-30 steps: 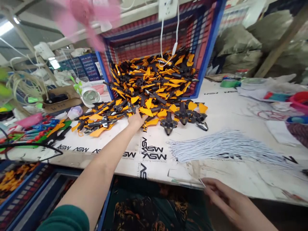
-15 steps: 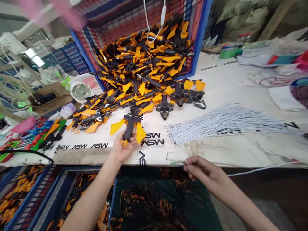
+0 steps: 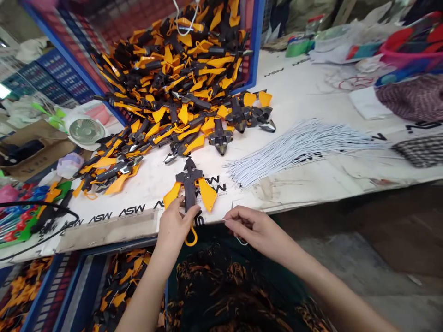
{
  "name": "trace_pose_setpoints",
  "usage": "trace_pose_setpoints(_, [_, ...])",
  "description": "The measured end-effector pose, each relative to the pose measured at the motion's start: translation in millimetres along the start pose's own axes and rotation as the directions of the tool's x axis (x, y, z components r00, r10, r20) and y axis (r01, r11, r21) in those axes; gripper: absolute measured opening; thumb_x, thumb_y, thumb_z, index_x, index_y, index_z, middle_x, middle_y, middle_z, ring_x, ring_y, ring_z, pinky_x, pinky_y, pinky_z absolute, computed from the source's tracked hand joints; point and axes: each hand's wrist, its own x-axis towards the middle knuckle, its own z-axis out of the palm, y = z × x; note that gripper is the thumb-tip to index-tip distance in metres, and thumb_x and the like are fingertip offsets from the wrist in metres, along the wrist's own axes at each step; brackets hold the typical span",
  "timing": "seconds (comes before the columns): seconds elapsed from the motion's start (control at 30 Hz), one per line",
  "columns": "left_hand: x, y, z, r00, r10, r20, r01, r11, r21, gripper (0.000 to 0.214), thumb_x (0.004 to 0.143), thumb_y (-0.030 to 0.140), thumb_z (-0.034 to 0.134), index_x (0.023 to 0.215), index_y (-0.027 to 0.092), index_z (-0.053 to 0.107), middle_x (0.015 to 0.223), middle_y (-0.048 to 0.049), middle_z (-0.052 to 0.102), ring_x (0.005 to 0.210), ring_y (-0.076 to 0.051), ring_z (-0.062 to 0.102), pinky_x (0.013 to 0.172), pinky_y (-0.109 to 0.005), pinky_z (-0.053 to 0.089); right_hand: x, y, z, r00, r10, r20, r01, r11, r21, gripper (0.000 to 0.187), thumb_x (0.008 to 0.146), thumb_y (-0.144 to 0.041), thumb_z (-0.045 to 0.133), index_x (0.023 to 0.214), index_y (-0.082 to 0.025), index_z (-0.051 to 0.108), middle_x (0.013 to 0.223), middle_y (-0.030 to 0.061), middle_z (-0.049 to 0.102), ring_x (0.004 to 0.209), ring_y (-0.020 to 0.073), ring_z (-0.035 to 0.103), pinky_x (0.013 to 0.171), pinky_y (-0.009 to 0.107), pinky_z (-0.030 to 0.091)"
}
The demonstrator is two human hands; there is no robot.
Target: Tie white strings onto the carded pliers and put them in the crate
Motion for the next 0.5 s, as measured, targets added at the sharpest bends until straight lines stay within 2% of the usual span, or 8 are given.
trace_pose_setpoints(0.07, [-9.2,-2.2,2.5,0.998,0.049,0.042,-0.048,0.999,-0.026,0.047,0.077,0.044,0.069,0.117,0.018,0.064,0.103,-0.0084,0.071,0.067,-0.018,0.063,0.070,-0.034,0.053,1.2,-2.9,4.0,0.998,-0.053,-0.023,0.049,0.991,-0.125,0.021,0.093,-0.038,0.053,0.090,-0.021,0.065,0.072,0.0008,0.065,0.063,0.0145,0.058,0.058,0.026,0.045])
trace_pose_setpoints(0.13, [-20.7,-6.5,8.6,0.994,0.086,0.064,-0.076,0.986,-0.147,0.045,0.076,0.038,0.069,0.116,0.020,0.063,0.104,-0.0068,0.069,0.065,-0.015,0.062,0.065,-0.030,0.052,4.8,-5.5,8.7,0.988,-0.152,-0.034,0.139,0.960,-0.241,0.019,0.095,-0.034,0.051,0.092,-0.022,0.066,0.079,0.0030,0.069,0.069,0.0162,0.061,0.064,0.028,0.047])
trace_pose_setpoints(0.2, [-32.0,-10.3,16.1,0.995,0.095,0.035,-0.083,0.964,-0.252,0.043,0.075,0.034,0.070,0.115,0.020,0.063,0.101,-0.0059,0.067,0.067,-0.014,0.062,0.063,-0.027,0.052,10.4,-6.1,14.3,0.966,-0.257,-0.028,0.234,0.917,-0.322,0.019,0.096,-0.030,0.048,0.094,-0.023,0.065,0.088,0.0052,0.070,0.078,0.0184,0.064,0.073,0.030,0.049])
trace_pose_setpoints(0.27, [-40.3,-11.3,22.0,0.997,0.071,0.006,-0.066,0.956,-0.287,0.043,0.076,0.034,0.069,0.116,0.021,0.061,0.101,-0.0053,0.066,0.067,-0.013,0.061,0.063,-0.027,0.051,17.0,-4.8,19.7,0.952,-0.305,-0.042,0.266,0.883,-0.388,0.018,0.097,-0.028,0.047,0.097,-0.023,0.064,0.093,0.0062,0.070,0.084,0.0202,0.066,0.077,0.032,0.051])
trace_pose_setpoints(0.33, [-44.1,-8.9,24.7,0.999,0.038,-0.002,-0.037,0.972,-0.232,0.047,0.077,0.038,0.070,0.120,0.023,0.058,0.106,-0.0052,0.066,0.064,-0.013,0.060,0.064,-0.029,0.051,22.9,-2.9,23.8,0.951,-0.300,-0.072,0.236,0.859,-0.453,0.015,0.096,-0.025,0.047,0.098,-0.023,0.062,0.094,0.0064,0.069,0.084,0.0209,0.067,0.077,0.033,0.051])
trace_pose_setpoints(0.4, [-43.5,-4.5,24.7,0.999,0.029,-0.014,-0.031,0.992,-0.124,0.049,0.078,0.041,0.071,0.122,0.025,0.056,0.112,-0.0052,0.067,0.069,-0.016,0.063,0.070,-0.032,0.052,26.6,-1.9,25.8,0.955,-0.284,-0.080,0.207,0.839,-0.503,0.013,0.095,-0.022,0.047,0.097,-0.022,0.060,0.093,0.0064,0.068,0.083,0.0209,0.067,0.077,0.033,0.051])
trace_pose_setpoints(0.5, [-38.8,0.2,23.3,0.997,0.072,-0.030,-0.072,0.997,-0.021,0.044,0.081,0.038,0.069,0.121,0.024,0.056,0.116,-0.0058,0.067,0.099,-0.025,0.066,0.086,-0.038,0.051,27.5,-2.9,26.2,0.960,-0.278,-0.022,0.214,0.785,-0.582,0.015,0.095,-0.017,0.046,0.096,-0.021,0.061,0.094,0.0066,0.066,0.083,0.0203,0.066,0.076,0.032,0.050])
